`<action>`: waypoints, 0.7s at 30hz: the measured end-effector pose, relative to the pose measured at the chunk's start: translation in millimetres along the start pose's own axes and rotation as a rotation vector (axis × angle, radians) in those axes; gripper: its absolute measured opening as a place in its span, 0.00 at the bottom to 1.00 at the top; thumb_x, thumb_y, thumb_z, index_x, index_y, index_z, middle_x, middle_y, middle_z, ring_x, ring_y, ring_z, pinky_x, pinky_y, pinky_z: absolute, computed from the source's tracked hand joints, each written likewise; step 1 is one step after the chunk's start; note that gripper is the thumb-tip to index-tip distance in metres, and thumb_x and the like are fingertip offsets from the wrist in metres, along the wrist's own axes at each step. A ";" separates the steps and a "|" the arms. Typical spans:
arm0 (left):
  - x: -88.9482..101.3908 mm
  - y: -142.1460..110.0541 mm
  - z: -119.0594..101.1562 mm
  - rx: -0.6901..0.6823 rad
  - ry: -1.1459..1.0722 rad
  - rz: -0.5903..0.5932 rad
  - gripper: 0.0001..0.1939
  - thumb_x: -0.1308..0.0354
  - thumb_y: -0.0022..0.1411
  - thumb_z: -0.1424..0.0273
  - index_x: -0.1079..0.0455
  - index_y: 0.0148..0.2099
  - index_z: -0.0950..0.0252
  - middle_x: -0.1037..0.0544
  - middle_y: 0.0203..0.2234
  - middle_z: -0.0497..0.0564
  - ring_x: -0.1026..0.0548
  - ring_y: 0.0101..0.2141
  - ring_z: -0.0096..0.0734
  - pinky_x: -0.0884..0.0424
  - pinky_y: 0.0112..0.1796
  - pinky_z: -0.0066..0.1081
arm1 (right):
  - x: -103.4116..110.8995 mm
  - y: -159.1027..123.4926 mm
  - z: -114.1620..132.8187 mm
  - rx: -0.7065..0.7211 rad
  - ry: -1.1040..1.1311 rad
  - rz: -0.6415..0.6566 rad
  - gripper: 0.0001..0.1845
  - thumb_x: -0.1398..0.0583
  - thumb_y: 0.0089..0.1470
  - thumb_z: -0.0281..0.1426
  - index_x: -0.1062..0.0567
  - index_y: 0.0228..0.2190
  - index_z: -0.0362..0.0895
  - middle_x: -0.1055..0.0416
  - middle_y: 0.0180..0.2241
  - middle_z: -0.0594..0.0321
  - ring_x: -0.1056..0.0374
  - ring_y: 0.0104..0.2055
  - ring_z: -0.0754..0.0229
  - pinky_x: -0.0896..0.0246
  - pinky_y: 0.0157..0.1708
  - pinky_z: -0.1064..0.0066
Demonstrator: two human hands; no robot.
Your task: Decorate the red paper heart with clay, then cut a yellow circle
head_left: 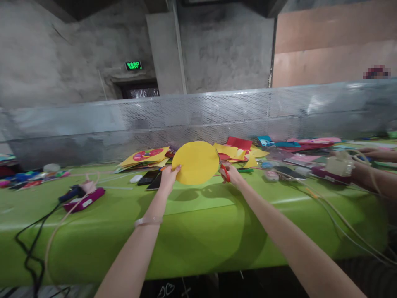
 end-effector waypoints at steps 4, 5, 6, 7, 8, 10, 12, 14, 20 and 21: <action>0.7 0.1 0.2 0.008 0.009 0.001 0.21 0.38 0.44 0.60 0.29 0.37 0.70 0.23 0.36 0.60 0.25 0.36 0.41 0.30 0.36 0.35 | 0.8 -1.9 2.3 0.003 -0.010 0.003 0.12 0.44 0.44 0.29 0.39 0.14 0.41 0.41 0.10 0.68 0.44 0.12 0.69 0.37 0.16 0.76; 1.0 0.0 0.3 0.010 0.011 -0.001 0.21 0.38 0.44 0.60 0.29 0.37 0.70 0.23 0.36 0.60 0.25 0.37 0.41 0.30 0.36 0.35 | 1.1 -2.3 3.0 0.005 -0.013 0.003 0.12 0.44 0.44 0.28 0.39 0.14 0.41 0.41 0.10 0.68 0.44 0.12 0.69 0.37 0.16 0.76; 1.3 -0.2 0.1 0.011 0.014 -0.003 0.21 0.38 0.44 0.60 0.29 0.37 0.70 0.23 0.36 0.60 0.25 0.37 0.41 0.30 0.36 0.35 | 1.3 -2.5 3.5 0.006 -0.015 0.003 0.12 0.44 0.44 0.28 0.39 0.13 0.41 0.41 0.10 0.68 0.44 0.12 0.69 0.37 0.15 0.76; 1.3 -0.6 -0.2 0.013 0.015 -0.005 0.20 0.38 0.44 0.60 0.29 0.37 0.70 0.23 0.37 0.60 0.25 0.37 0.41 0.30 0.36 0.35 | 1.4 -2.6 3.7 0.006 -0.017 0.003 0.12 0.44 0.44 0.28 0.40 0.13 0.42 0.41 0.10 0.68 0.44 0.12 0.69 0.38 0.15 0.76; 1.1 -1.1 -0.7 0.014 0.014 -0.005 0.20 0.38 0.44 0.60 0.29 0.37 0.70 0.23 0.37 0.60 0.25 0.37 0.41 0.30 0.37 0.35 | 1.4 -2.6 3.8 0.005 -0.018 0.004 0.12 0.44 0.43 0.28 0.40 0.13 0.42 0.41 0.10 0.68 0.43 0.13 0.69 0.38 0.15 0.76; 0.2 -2.5 -2.3 0.018 0.010 -0.004 0.20 0.38 0.45 0.60 0.29 0.37 0.70 0.23 0.37 0.60 0.25 0.37 0.41 0.30 0.37 0.35 | 0.9 -2.4 3.2 0.000 -0.015 0.006 0.12 0.44 0.43 0.28 0.39 0.13 0.41 0.41 0.11 0.68 0.43 0.13 0.69 0.38 0.15 0.76; -0.9 -4.1 -4.2 0.021 0.009 -0.001 0.20 0.38 0.45 0.61 0.29 0.37 0.70 0.23 0.37 0.60 0.25 0.36 0.40 0.30 0.37 0.34 | 0.4 -2.1 2.3 -0.008 -0.008 0.004 0.12 0.44 0.43 0.29 0.39 0.13 0.41 0.41 0.11 0.68 0.43 0.13 0.69 0.37 0.16 0.76; -1.4 -5.1 -5.8 0.022 0.011 0.000 0.20 0.38 0.44 0.61 0.29 0.37 0.70 0.23 0.36 0.59 0.25 0.36 0.40 0.30 0.36 0.34 | 0.0 -2.2 2.0 -0.012 -0.004 0.002 0.13 0.44 0.44 0.29 0.39 0.13 0.41 0.42 0.10 0.68 0.44 0.13 0.69 0.37 0.16 0.76; -0.1 -2.1 -3.2 0.006 0.025 0.003 0.19 0.38 0.44 0.60 0.29 0.36 0.70 0.23 0.36 0.59 0.25 0.36 0.41 0.30 0.37 0.35 | 0.5 -4.5 5.4 -0.002 -0.004 0.007 0.12 0.45 0.42 0.28 0.40 0.13 0.42 0.42 0.10 0.69 0.45 0.12 0.70 0.38 0.15 0.77; 0.2 -1.3 -2.4 0.001 0.026 0.003 0.19 0.38 0.44 0.60 0.29 0.36 0.70 0.23 0.36 0.59 0.25 0.36 0.41 0.30 0.37 0.35 | 0.6 -4.6 5.6 0.000 -0.005 0.009 0.12 0.45 0.42 0.27 0.40 0.13 0.42 0.42 0.10 0.69 0.45 0.12 0.70 0.38 0.15 0.77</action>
Point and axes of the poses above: each hand's wrist, its own y-axis towards the middle knuckle, its own x-axis out of the back of the hand, z = x × y, the point moved 9 cm from there along y, towards the middle knuckle
